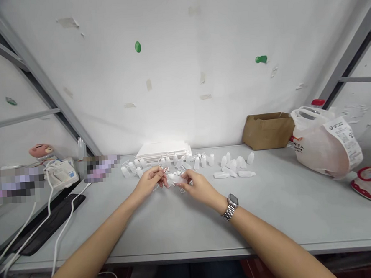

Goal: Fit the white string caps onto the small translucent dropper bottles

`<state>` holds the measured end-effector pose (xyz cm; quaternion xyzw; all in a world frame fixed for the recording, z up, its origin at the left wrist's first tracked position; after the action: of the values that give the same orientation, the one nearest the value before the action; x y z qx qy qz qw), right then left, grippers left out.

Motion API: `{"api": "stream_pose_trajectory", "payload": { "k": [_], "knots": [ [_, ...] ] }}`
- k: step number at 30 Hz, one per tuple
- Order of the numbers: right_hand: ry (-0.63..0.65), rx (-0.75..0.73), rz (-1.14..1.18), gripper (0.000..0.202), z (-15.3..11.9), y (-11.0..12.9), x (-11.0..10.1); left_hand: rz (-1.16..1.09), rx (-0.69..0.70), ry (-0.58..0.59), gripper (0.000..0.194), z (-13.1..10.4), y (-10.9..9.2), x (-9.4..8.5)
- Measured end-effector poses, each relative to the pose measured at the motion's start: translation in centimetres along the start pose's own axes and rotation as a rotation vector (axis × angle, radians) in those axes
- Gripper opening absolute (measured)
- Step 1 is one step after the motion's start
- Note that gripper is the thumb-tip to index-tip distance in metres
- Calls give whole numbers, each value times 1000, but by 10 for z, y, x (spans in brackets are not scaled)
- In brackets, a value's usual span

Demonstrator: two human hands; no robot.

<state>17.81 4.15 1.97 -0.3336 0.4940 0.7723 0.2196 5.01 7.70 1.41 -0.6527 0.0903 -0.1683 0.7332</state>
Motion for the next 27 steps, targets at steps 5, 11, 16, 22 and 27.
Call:
{"api": "stream_pose_trajectory", "payload": {
  "k": [5,11,16,22,27],
  "knots": [
    [50,-31,-42,21,2,1,0,159,-42,-10,36,-1,1,-7],
    [-378,184,-113,30,10,-37,-77,769,115,-194,25,-3,-5,-27],
    [-463,342,-79,26,8,-69,-112,890,99,-86,21,-3,5,-13],
    [-187,448,-556,21,12,-90,-97,874,91,-35,24,-5,13,-3],
    [-8,456,-703,15,16,-108,-72,868,97,-4,29,-6,18,2]
  ]
}}
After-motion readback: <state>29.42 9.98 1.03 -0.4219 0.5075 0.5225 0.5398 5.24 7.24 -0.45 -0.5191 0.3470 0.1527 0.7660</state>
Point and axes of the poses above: each hand's wrist, its own z-axis towards the middle knuckle, its own x-axis out of the palm, y = z × x, the point moved 9 cm from there along z, towards the middle knuckle, and after that the axes turned 13 degrees about -z, right-handed, at the moved point
